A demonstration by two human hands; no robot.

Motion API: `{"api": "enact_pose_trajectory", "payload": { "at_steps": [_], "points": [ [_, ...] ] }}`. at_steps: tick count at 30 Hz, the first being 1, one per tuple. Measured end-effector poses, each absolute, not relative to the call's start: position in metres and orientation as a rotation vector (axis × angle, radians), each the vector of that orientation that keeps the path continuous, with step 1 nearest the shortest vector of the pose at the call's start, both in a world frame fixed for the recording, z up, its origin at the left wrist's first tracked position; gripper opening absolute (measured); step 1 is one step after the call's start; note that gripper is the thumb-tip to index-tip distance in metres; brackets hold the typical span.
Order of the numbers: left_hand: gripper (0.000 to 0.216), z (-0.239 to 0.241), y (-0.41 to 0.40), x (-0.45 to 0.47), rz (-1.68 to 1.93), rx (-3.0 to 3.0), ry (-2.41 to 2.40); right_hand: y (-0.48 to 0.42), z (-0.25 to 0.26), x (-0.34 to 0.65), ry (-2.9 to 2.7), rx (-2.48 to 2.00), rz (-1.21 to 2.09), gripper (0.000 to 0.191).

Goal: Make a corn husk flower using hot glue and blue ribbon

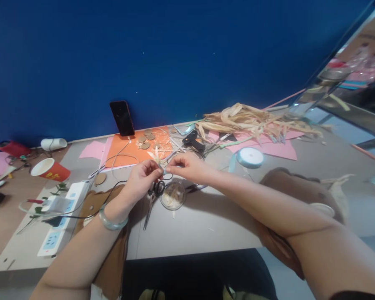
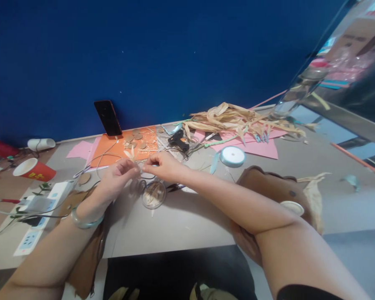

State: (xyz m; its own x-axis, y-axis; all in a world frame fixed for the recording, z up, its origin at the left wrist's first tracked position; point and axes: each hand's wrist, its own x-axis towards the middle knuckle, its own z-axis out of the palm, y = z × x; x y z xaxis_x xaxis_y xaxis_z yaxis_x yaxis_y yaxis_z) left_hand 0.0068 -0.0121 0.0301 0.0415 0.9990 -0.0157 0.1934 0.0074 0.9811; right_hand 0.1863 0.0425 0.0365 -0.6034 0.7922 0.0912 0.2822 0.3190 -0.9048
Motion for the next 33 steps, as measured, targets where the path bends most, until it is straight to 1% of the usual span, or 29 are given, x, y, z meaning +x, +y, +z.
{"api": "enact_pose_trajectory", "payload": {
  "at_steps": [5, 11, 16, 24, 33],
  "points": [
    [0.023, 0.027, -0.011, 0.005, 1.087, 1.375, 1.39, 0.041, 0.036, 0.185, -2.036, -0.94, 1.243, 0.013],
    [0.02, 0.035, -0.013, 0.007, 1.127, 1.36, 1.37, 0.041, 0.031, 0.184, -2.015, -0.918, 1.223, 0.013],
    [0.019, 0.037, -0.013, 0.007, 1.11, 1.358, 1.345, 0.041, 0.031, 0.183, -1.998, -0.909, 1.269, 0.012],
    [0.026, 0.032, -0.009, 0.003, 1.106, 1.266, 1.308, 0.043, 0.028, 0.184, -2.019, -0.869, 1.306, 0.014],
    [0.025, 0.03, -0.006, 0.001, 1.101, 1.272, 1.38, 0.049, 0.024, 0.183, -2.054, -0.908, 1.279, 0.012]
  ]
}}
